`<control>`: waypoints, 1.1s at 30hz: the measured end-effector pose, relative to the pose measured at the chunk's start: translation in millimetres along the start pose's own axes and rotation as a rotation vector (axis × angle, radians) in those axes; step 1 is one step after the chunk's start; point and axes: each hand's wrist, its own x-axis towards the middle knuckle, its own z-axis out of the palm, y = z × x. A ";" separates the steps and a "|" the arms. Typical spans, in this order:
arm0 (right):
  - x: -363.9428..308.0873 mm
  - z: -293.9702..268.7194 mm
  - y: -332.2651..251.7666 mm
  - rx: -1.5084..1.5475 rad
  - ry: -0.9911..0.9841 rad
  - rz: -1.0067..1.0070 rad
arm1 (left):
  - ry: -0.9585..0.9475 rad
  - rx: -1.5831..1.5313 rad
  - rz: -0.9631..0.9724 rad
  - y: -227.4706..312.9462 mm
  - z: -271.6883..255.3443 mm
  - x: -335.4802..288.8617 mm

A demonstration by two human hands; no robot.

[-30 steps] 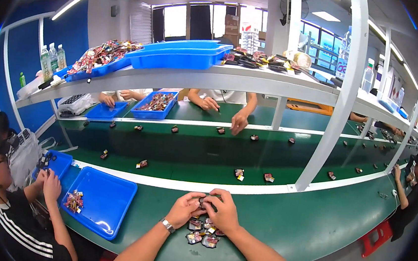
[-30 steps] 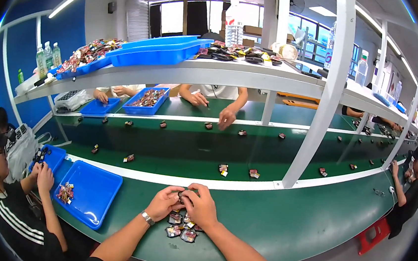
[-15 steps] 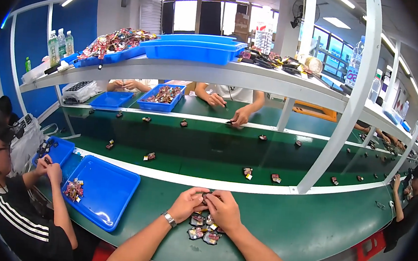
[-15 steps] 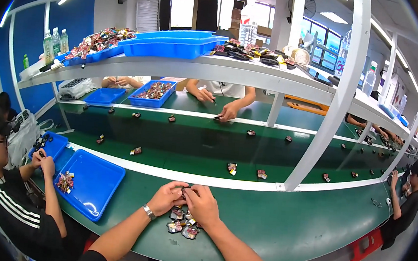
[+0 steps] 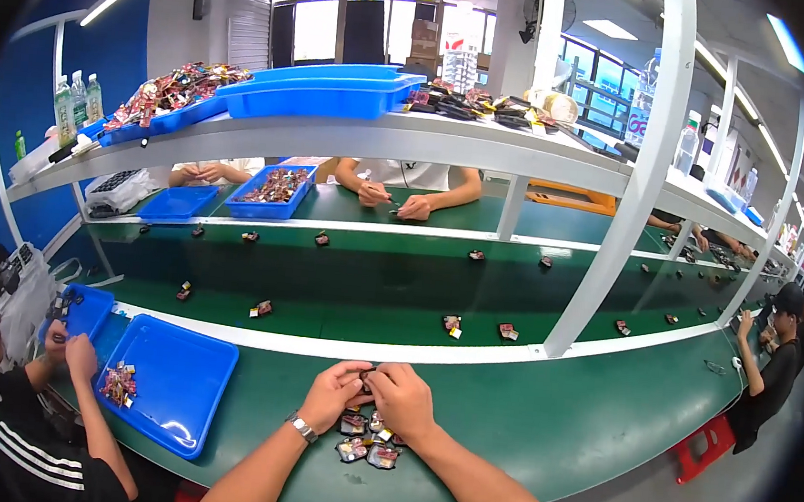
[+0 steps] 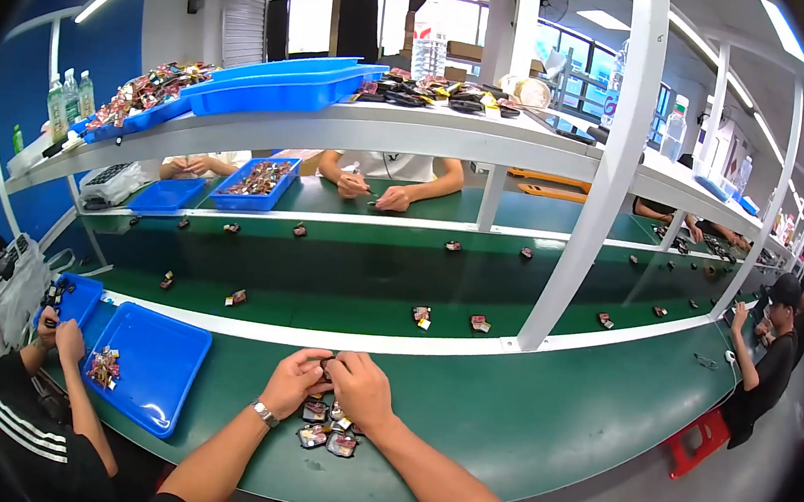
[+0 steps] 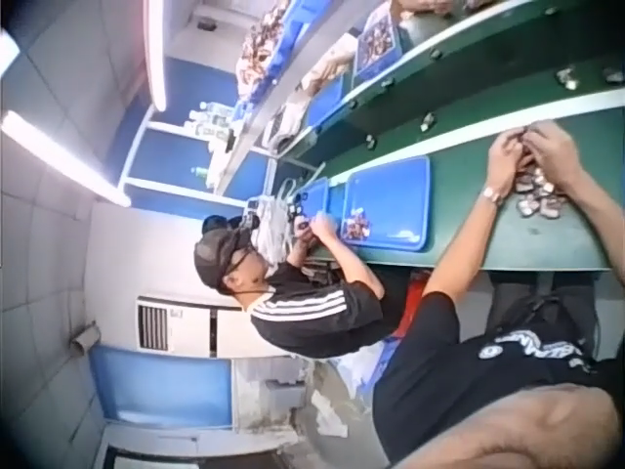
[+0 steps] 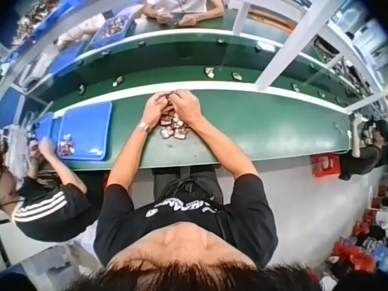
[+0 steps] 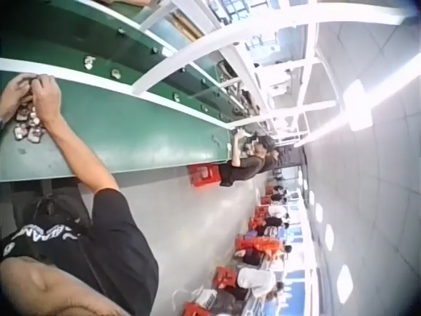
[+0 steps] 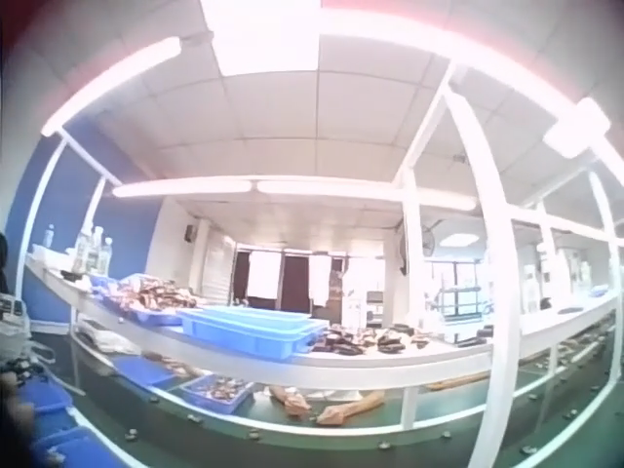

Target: Sorting and arranging small badges or pins on a workbench in a production facility.

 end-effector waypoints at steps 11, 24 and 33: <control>6.5 12.4 -0.4 0.101 -0.171 0.055 | 0.040 -0.024 0.066 -1.1 -12.5 6.5; 55.4 43.7 97.3 -0.163 -0.089 0.309 | 0.114 0.070 0.127 1.2 -20.9 5.1; 22.4 -8.8 172.2 -0.511 -0.047 0.840 | 0.077 0.113 0.112 5.2 -15.7 11.9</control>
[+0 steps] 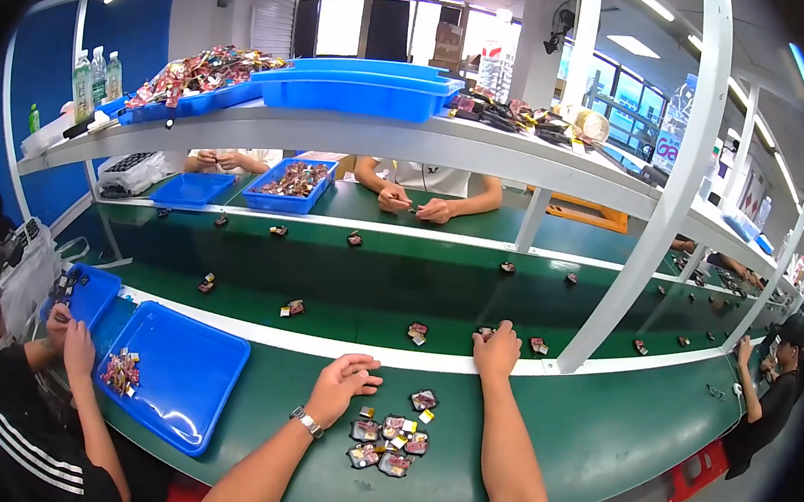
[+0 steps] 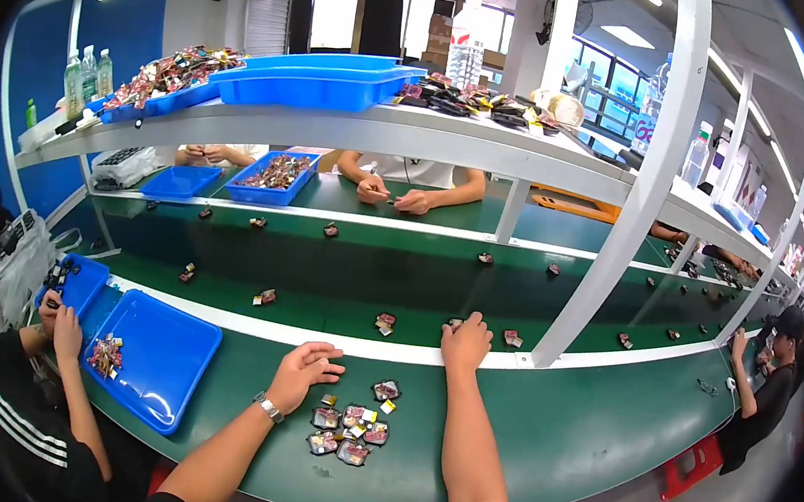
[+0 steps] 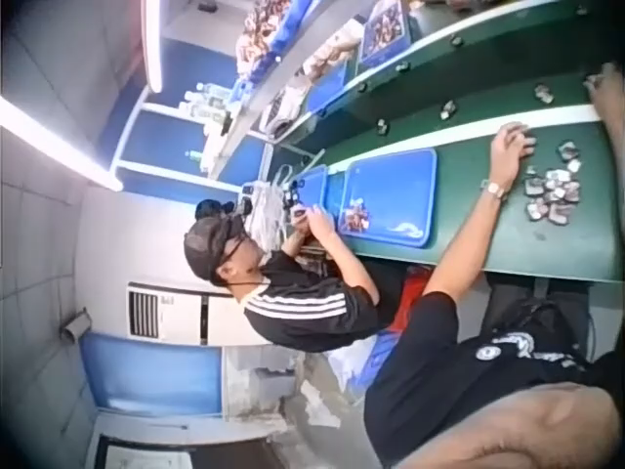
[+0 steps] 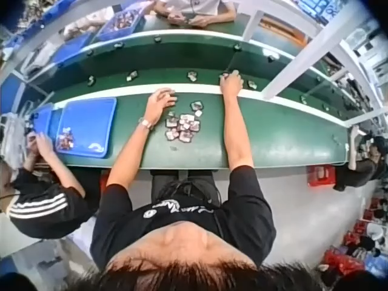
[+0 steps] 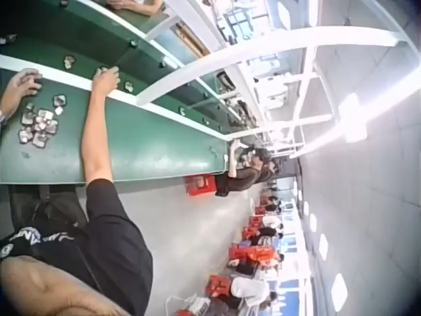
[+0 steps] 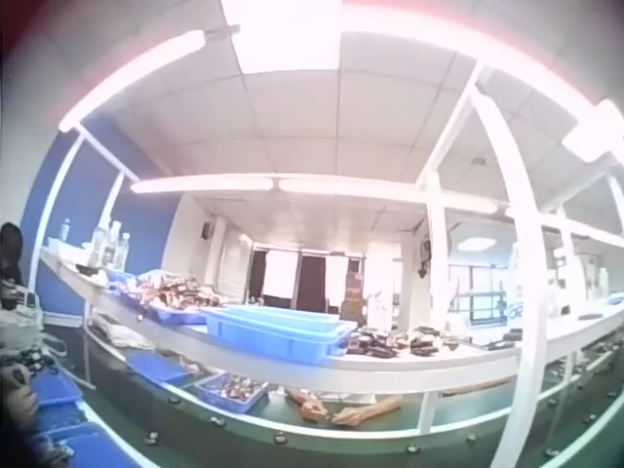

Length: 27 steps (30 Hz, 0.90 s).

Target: Sorting and arranging small badges or pins on a workbench in a production facility.

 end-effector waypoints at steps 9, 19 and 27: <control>-81.3 -47.4 -32.8 0.714 -0.314 -0.395 | -0.079 0.016 -0.052 1.2 -5.3 -3.0; -117.1 -90.8 -69.1 0.601 -0.597 -0.811 | -0.326 0.009 -0.260 2.4 -9.3 -3.7; -120.9 -80.1 -71.0 0.702 -0.303 -0.910 | -0.197 -0.144 -0.218 3.1 -6.4 -5.9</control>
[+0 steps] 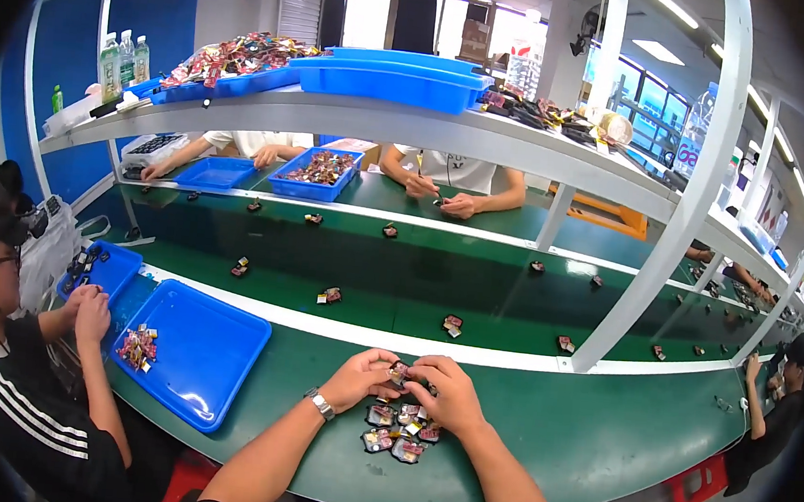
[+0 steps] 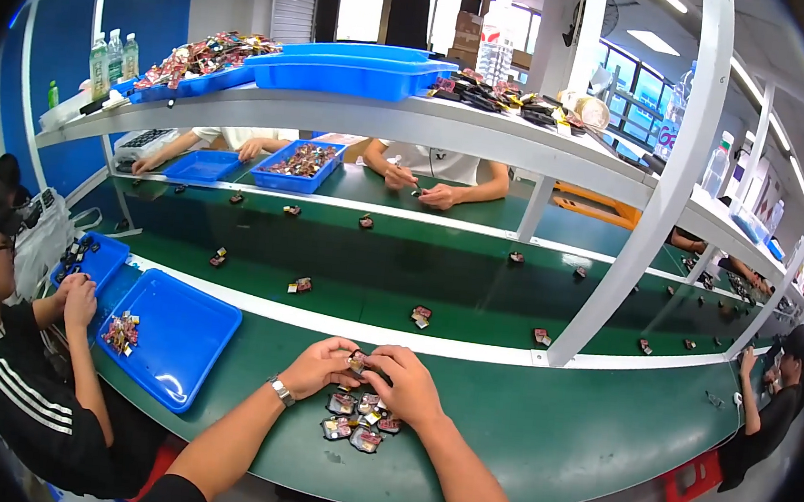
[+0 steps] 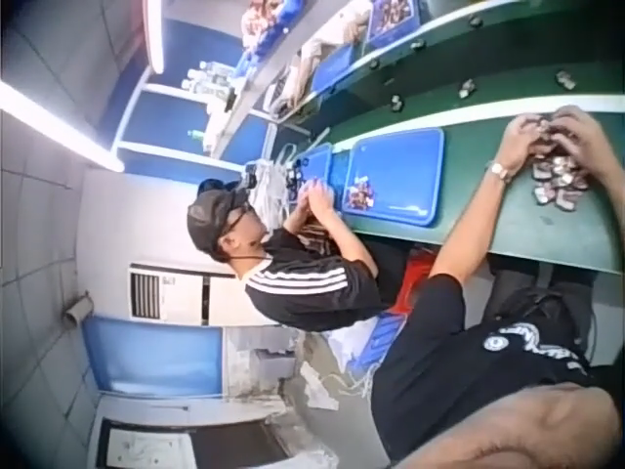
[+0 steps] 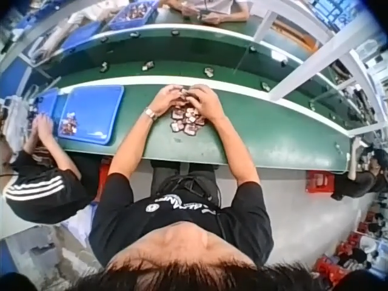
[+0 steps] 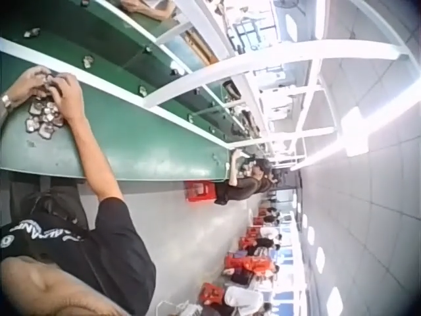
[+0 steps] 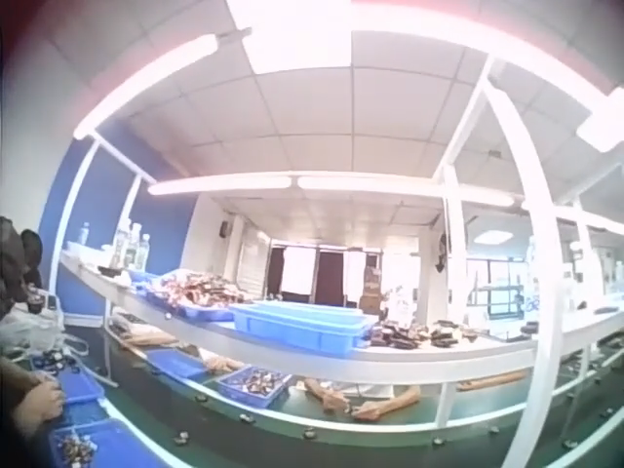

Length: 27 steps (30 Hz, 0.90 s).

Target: Sorting and arranging small badges or pins on a workbench in a production facility.

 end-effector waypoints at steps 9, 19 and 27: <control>-2.6 5.3 1.1 -0.064 -0.004 0.057 | -0.020 0.008 0.029 4.8 10.6 -4.4; -5.2 5.7 1.3 -0.092 -0.096 0.089 | -0.068 0.059 0.011 0.5 10.4 -2.0; -4.9 8.3 5.1 -0.051 -0.067 0.100 | -0.144 0.058 0.049 -1.7 6.1 -1.2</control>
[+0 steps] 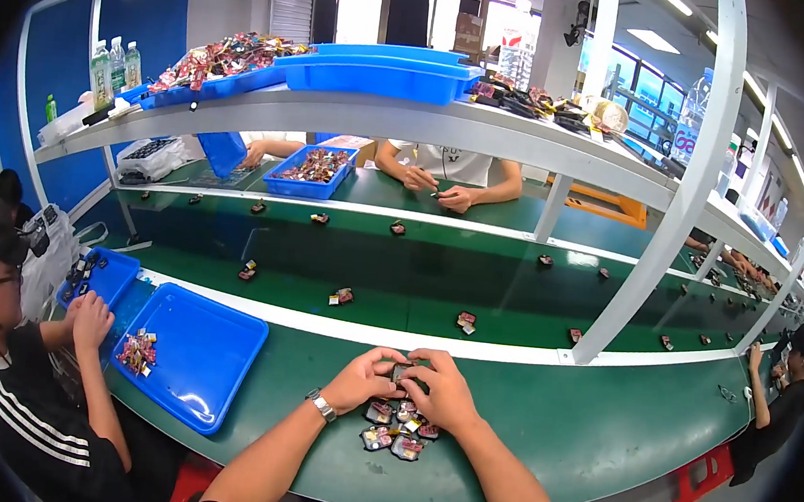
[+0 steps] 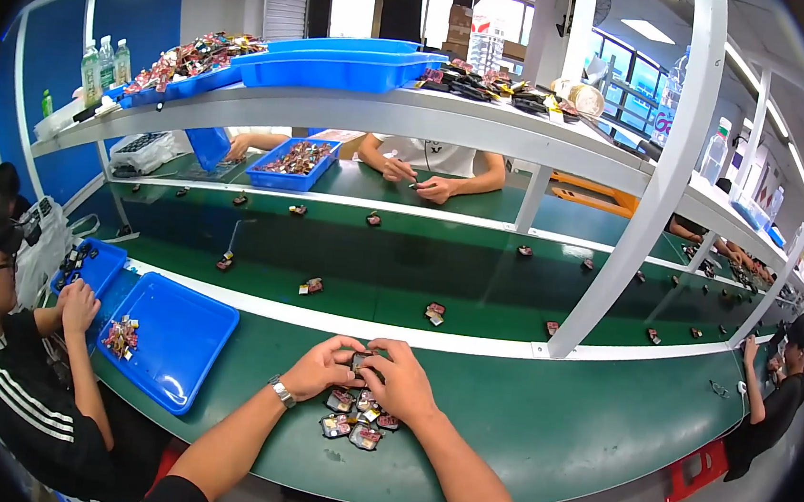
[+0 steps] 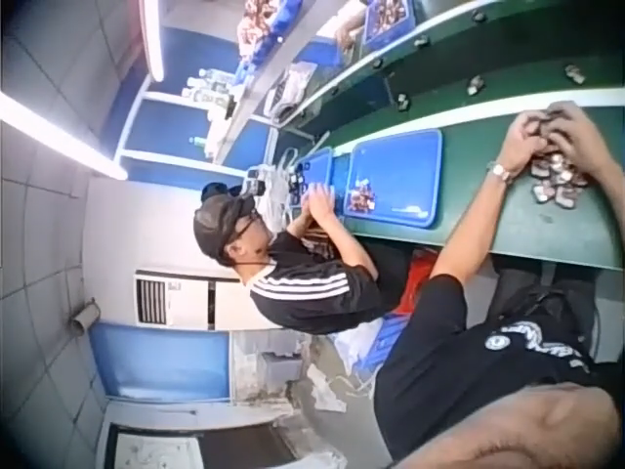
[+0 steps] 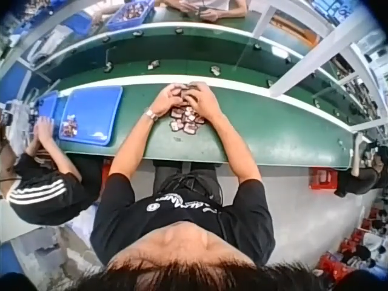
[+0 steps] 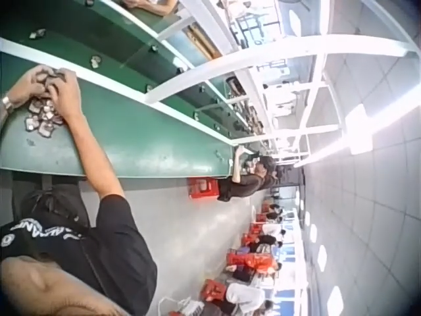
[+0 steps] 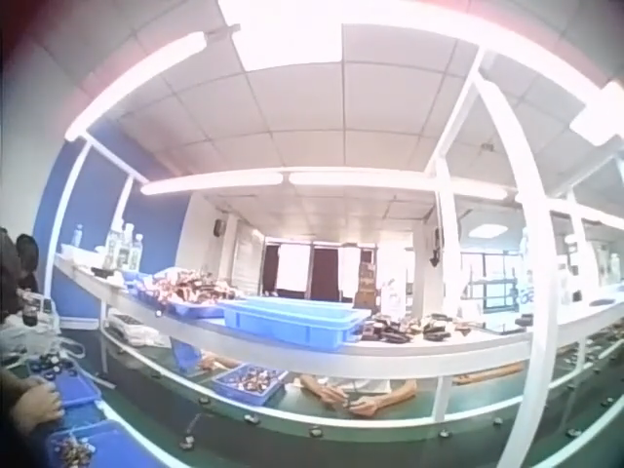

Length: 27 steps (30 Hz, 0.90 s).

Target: Sorting and arranging small badges or pins on a workbench in a production facility.

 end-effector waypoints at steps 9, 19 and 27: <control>-3.5 -4.4 3.3 0.166 -0.121 0.052 | 0.006 -0.007 -0.023 0.2 3.7 -0.1; -4.7 0.6 -0.4 0.167 -0.026 0.094 | 0.034 0.000 -0.032 1.0 5.2 -0.8; -7.0 13.0 1.4 0.147 0.045 0.105 | 0.063 -0.025 -0.064 -0.2 1.8 -2.7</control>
